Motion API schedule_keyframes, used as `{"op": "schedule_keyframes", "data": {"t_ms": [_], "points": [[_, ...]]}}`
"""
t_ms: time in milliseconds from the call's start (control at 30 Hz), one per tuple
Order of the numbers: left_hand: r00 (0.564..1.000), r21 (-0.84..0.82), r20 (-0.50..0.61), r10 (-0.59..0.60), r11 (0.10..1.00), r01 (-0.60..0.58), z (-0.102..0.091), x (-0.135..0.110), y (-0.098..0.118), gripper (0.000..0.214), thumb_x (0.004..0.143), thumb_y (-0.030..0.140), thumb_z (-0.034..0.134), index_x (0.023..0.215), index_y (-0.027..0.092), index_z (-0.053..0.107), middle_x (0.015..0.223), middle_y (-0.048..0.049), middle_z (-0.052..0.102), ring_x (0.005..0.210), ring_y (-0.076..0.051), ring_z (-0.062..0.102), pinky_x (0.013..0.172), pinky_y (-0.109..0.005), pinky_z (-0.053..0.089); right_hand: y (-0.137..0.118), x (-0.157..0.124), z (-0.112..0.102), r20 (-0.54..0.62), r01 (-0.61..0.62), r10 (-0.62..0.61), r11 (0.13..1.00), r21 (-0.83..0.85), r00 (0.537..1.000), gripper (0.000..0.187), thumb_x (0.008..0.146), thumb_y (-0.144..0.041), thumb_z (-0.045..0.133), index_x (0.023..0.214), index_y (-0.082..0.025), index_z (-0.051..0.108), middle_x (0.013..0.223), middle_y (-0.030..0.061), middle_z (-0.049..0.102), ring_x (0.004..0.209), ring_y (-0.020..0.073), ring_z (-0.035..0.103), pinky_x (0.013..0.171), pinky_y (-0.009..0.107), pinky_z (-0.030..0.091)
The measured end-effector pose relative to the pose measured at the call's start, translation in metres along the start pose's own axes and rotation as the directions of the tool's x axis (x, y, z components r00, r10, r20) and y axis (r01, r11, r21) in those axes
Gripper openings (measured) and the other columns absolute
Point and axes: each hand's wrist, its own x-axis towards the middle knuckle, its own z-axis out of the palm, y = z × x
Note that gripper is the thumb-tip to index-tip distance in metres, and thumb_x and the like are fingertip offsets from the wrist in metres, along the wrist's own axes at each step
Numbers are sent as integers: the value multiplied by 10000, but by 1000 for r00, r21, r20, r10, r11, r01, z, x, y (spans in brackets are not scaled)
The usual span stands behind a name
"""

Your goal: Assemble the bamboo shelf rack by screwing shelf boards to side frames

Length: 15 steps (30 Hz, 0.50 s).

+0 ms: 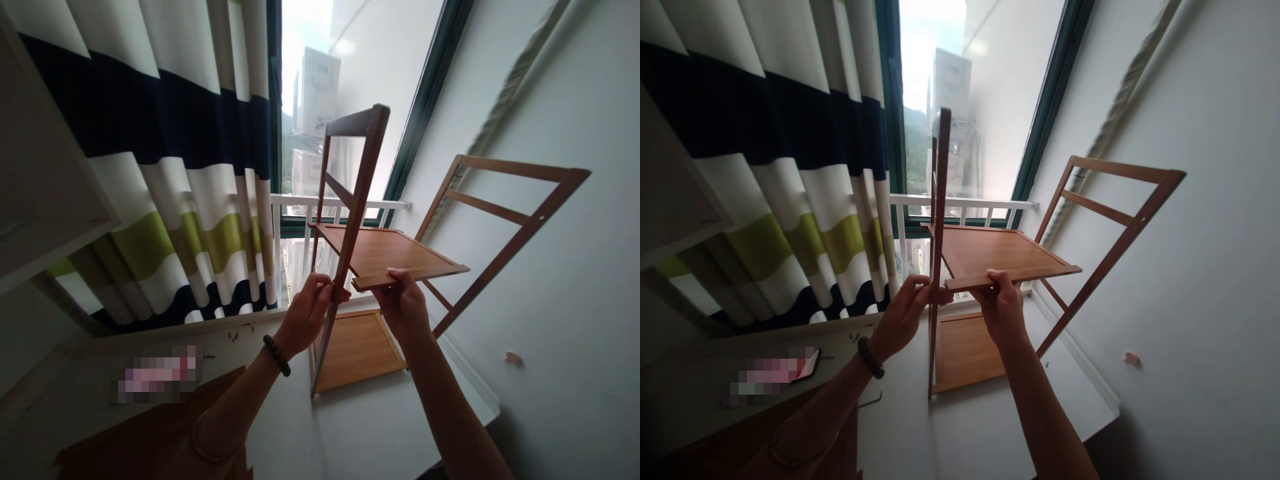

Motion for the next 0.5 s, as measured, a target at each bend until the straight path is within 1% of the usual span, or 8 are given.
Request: {"op": "schedule_keyframes", "data": {"t_ms": [67, 167, 267, 333, 400, 500], "points": [[1000, -20, 8, -1, 1000, 1, 0, 0, 1, 161, 919, 325, 383, 938, 180, 449, 885, -68, 709, 818, -167, 678, 734, -335, 552, 1, 3, -6, -42, 1, -1, 1000, -18, 999, 168, 608, -133, 675, 661, -157, 517, 560, -60, 579, 574, 101, 616, 626, 241, 582], [1000, 7, 25, -3, 1000, 3, -5, 0, 0, 156, 901, 311, 432, 909, 165, 484, 902, -76, 704, 810, -165, 677, 726, -325, 556, 2, 3, -19, -80, 34, -37, 998, -47, 996, 199, 587, -138, 709, 637, -149, 517, 542, -57, 580, 532, 95, 599, 523, 198, 558], [998, 11, 64, -13, 1000, 12, -10, 1, 1, 146, 891, 295, 454, 881, 158, 505, 855, -62, 706, 789, -158, 676, 702, -304, 562, -2, 3, -27, -120, 65, -74, 995, -75, 990, 203, 577, -138, 723, 626, -140, 526, 549, -54, 590, 519, 85, 591, 499, 177, 546], [998, 29, 68, -14, 999, 12, -12, 1, 2, 142, 886, 281, 461, 878, 154, 525, 831, -51, 705, 770, -148, 674, 685, -288, 563, -4, 3, -29, -151, 66, -78, 994, -83, 986, 197, 575, -139, 725, 632, -137, 537, 561, -48, 601, 527, 88, 598, 506, 179, 551], [998, 83, 58, -7, 997, 3, -14, 1, 4, 143, 869, 270, 491, 882, 146, 561, 806, -42, 703, 733, -139, 671, 659, -268, 560, -3, 3, -26, -165, 66, -78, 995, -74, 983, 201, 577, -142, 730, 645, -139, 540, 570, -47, 606, 536, 91, 603, 496, 175, 547], [999, 175, 29, 16, 984, -21, -20, -1, 6, 144, 820, 258, 572, 876, 138, 627, 771, -31, 705, 687, -130, 669, 627, -233, 554, 5, 1, -18, -145, 72, -82, 995, -72, 986, 216, 591, -163, 739, 694, -145, 549, 598, -46, 618, 559, 94, 613, 531, 192, 560]]}}
